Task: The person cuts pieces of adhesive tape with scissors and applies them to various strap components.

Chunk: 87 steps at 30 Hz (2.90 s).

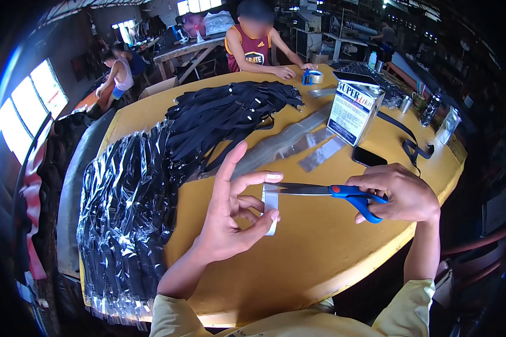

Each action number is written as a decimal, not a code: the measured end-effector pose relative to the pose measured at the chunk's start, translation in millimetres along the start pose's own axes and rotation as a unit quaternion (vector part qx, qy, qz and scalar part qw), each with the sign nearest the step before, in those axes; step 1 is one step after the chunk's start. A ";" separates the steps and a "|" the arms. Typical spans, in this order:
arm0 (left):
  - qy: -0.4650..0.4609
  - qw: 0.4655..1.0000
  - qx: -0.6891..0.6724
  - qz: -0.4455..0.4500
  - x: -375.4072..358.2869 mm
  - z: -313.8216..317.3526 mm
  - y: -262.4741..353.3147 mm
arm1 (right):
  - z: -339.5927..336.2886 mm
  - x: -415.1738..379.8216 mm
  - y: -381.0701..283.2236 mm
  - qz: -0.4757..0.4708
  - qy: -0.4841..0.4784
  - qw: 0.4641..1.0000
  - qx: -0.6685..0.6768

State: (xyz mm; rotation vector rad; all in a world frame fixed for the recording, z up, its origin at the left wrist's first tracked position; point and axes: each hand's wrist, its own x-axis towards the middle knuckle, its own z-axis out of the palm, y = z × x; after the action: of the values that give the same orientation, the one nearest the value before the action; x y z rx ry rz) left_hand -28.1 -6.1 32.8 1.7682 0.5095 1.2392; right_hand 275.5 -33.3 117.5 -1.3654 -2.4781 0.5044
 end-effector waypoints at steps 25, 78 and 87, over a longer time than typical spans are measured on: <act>0.038 0.997 0.016 0.066 4.6 -4.4 -1.3 | 17.9 2.4 6.0 0.070 0.028 0.984 0.163; 0.097 0.933 0.284 0.199 4.1 -9.8 -13.6 | 129.7 59.0 -30.6 -0.083 0.407 0.689 0.594; 0.210 0.922 0.257 0.200 13.0 -9.0 -5.8 | 194.1 -118.7 64.9 0.260 0.629 0.531 0.504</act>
State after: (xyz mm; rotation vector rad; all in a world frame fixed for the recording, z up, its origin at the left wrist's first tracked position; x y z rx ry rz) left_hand -29.9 10.4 35.8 2.1125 0.8024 1.9309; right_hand 310.4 -135.5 -93.0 -1.1041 -0.3431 0.5611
